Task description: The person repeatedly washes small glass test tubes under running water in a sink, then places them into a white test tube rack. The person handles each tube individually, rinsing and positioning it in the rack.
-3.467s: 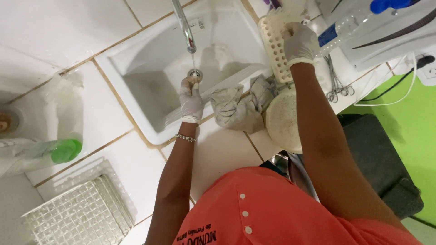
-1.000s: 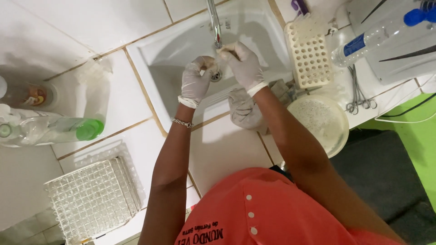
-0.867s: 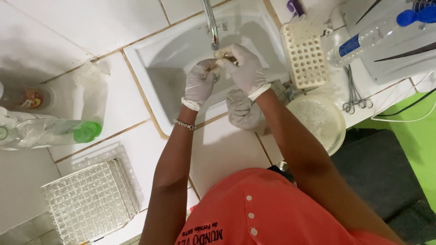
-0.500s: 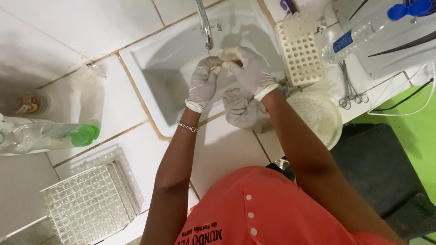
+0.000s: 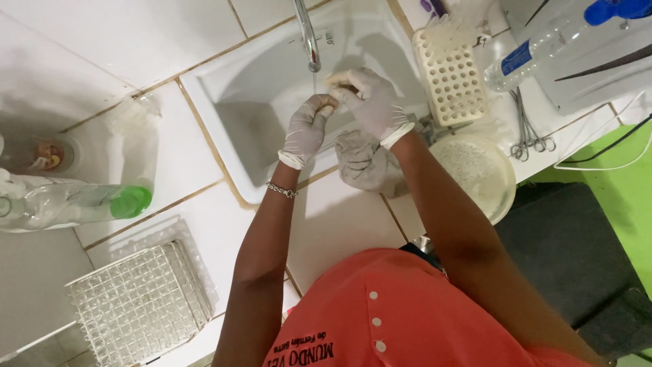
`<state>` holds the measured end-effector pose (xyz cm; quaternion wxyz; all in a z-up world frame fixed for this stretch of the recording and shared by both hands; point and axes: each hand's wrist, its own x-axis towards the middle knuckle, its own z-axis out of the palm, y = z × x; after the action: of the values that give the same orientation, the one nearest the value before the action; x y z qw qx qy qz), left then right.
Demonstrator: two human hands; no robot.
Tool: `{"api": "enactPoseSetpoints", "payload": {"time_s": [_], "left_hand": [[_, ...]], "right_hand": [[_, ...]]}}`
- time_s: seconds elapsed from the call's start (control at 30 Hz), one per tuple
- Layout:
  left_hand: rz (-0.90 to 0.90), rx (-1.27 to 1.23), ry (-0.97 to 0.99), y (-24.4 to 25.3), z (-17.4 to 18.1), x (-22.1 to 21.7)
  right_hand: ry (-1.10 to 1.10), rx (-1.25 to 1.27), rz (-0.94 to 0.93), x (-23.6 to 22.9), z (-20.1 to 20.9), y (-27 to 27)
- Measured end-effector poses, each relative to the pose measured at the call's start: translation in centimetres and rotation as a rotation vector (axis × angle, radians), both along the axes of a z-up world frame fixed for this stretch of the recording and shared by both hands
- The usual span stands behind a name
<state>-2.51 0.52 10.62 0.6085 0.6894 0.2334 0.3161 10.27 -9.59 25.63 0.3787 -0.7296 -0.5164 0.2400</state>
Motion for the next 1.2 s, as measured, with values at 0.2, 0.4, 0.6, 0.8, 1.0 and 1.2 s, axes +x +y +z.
{"api": "enactPoseSetpoints", "payload": {"time_s": [0.2,0.4,0.6,0.8,1.0,1.2], "left_hand": [[0.134,-0.320,-0.096,2.5,1.9,0.4],[0.245,-0.265,0.082,3.5,1.5,2.2],[0.287,0.186,0.251,3.4,3.6,0.2],[0.264,0.375,0.201,4.3,3.4,0.4],[0.265,0.309,0.220,4.6,1.9,1.0],[0.305,-0.177,0.002,3.2,4.1,0.6]], "right_hand": [[0.305,0.075,-0.159,1.3,-5.4,0.7],[0.302,-0.035,-0.228,1.1,-12.9,1.8],[0.568,-0.021,-0.239,-0.4,-14.0,3.5],[0.841,-0.231,-0.411,-1.3,-12.6,4.1],[1.331,-0.198,-0.540,-1.4,-11.7,4.9],[1.434,0.035,-0.424,-1.0,-8.7,4.1]]}}
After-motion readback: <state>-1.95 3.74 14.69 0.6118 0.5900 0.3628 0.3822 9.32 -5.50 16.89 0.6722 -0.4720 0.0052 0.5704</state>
